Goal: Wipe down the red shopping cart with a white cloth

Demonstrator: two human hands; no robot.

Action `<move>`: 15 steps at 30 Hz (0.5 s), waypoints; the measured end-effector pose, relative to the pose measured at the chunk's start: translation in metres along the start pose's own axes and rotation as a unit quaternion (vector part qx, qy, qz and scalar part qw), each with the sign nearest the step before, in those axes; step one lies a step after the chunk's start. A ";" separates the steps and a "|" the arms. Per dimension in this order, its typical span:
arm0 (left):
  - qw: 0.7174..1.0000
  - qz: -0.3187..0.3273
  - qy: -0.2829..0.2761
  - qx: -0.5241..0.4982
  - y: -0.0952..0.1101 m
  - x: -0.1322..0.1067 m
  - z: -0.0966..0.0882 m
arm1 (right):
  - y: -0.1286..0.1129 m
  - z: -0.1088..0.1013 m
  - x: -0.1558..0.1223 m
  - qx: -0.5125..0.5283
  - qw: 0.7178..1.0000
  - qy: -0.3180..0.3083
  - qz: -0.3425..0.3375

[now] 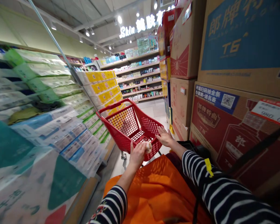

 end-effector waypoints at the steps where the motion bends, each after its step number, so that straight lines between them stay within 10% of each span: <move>1: 1.000 0.013 0.001 0.000 -0.002 0.000 0.000 | 0.001 -0.002 0.002 0.004 1.000 0.010 0.016; 7: 0.997 0.069 -0.019 0.016 -0.017 0.002 0.000 | -0.033 -0.015 -0.039 0.079 0.991 0.108 0.028; 15: 0.998 0.055 -0.035 -0.001 -0.015 0.013 0.005 | -0.068 0.012 -0.091 0.103 0.990 0.081 -0.044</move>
Point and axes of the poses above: each hand's wrist, its own x-axis towards the middle knuckle, its own z-axis out of the palm, y = z × x, the point moved 7 cm from there along x, towards the middle knuckle, and after that the axes turned 13 degrees about z, right-handed, at the moved point
